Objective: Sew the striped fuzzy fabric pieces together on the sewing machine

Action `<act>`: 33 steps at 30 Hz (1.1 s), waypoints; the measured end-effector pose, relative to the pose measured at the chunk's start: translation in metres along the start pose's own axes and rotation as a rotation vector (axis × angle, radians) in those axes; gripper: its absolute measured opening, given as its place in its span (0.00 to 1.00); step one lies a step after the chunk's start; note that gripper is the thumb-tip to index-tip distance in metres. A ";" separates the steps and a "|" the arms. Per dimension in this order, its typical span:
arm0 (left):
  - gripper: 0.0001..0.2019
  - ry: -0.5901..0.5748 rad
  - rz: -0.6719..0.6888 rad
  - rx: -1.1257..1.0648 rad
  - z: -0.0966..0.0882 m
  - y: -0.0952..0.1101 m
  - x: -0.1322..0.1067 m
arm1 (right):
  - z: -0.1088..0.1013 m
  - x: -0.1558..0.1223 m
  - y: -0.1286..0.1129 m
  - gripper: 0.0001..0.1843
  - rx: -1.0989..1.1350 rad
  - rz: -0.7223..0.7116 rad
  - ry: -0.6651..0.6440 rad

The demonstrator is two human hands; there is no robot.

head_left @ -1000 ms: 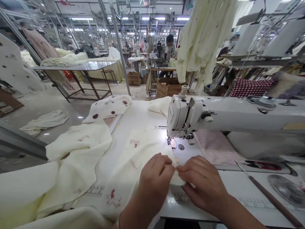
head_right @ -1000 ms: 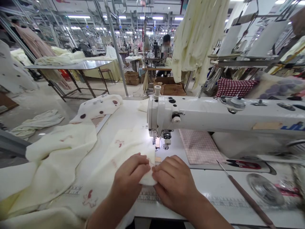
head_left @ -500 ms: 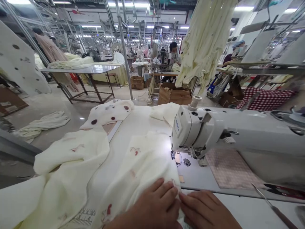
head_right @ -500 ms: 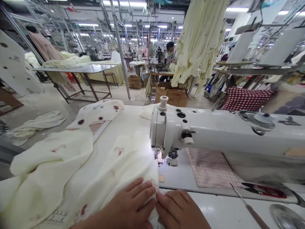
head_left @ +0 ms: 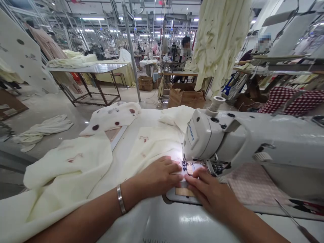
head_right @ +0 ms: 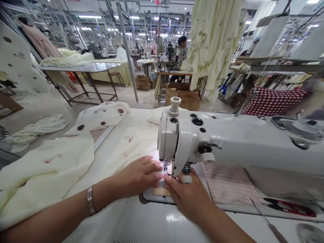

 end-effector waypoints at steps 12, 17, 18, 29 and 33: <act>0.09 0.001 -0.013 -0.031 0.001 -0.015 0.007 | 0.005 -0.005 0.005 0.14 0.078 0.056 -0.014; 0.10 0.007 -0.071 -0.061 -0.003 -0.021 0.011 | 0.004 -0.004 0.006 0.14 0.126 0.077 -0.041; 0.10 0.024 -0.075 -0.067 -0.003 -0.022 0.011 | 0.004 -0.004 0.006 0.14 0.128 0.079 -0.044; 0.08 0.086 -0.292 0.022 0.013 0.009 -0.004 | -0.022 -0.010 -0.013 0.14 0.156 -0.033 0.034; 0.13 0.386 -0.335 0.355 0.037 0.103 -0.034 | -0.041 -0.026 -0.050 0.15 0.130 -0.155 0.111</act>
Point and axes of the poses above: each hand's wrist, its own x-axis towards the middle knuckle, its own z-axis out of the palm, y = z × x, the point moved 6 cm from there along x, towards the middle knuckle, and after that the axes turned 12 degrees about -y, right-handed, at the moved point
